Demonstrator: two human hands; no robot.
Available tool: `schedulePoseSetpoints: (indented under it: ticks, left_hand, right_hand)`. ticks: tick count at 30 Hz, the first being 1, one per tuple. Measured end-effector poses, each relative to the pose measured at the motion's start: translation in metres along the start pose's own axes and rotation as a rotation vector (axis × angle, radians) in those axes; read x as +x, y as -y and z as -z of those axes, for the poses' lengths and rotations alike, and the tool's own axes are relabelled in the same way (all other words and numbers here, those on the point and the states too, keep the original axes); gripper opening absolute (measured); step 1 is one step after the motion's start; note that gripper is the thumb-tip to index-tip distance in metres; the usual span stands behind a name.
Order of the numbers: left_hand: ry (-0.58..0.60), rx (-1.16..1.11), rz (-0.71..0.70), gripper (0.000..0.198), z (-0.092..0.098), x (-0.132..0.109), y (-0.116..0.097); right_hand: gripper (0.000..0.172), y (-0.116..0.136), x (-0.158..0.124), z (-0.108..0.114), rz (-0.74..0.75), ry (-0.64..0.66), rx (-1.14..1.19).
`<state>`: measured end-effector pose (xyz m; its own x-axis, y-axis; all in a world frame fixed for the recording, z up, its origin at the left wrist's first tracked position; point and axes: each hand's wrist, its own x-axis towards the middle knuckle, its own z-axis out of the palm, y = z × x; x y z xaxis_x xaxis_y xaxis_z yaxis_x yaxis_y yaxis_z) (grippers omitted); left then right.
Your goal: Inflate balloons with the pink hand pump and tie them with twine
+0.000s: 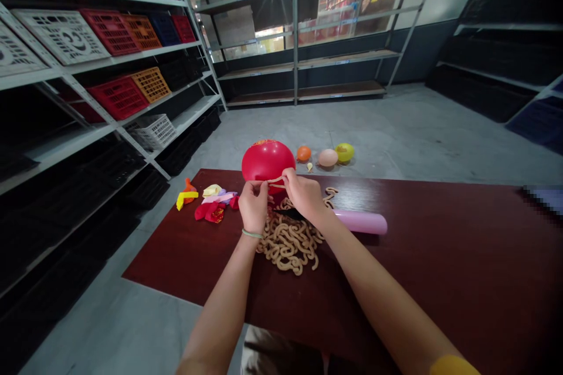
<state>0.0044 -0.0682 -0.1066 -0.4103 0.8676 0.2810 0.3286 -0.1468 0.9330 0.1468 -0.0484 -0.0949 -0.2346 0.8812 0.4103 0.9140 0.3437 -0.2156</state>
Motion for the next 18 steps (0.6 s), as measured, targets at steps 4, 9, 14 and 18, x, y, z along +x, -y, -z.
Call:
schedulePoseSetpoints:
  ticks: [4,9,14,18]
  left_hand:
    - [0.036,0.071,-0.130,0.021,0.004,0.001,0.003]
    - [0.249,0.087,-0.293,0.027,0.004,0.001,0.003]
    - [0.513,-0.152,-0.047,0.024,0.005,0.003,-0.003]
    - [0.677,-0.331,0.198,0.027,0.009,0.004,-0.009]
  right_hand:
    - [0.037,0.000,-0.002,0.003,0.081,-0.069,-0.001]
    - [0.035,-0.005,-0.001,0.007,0.114,-0.152,0.075]
    - [0.032,-0.013,0.002,0.012,0.084,-0.158,0.166]
    - [0.023,-0.018,0.006,0.016,0.093,-0.113,0.340]
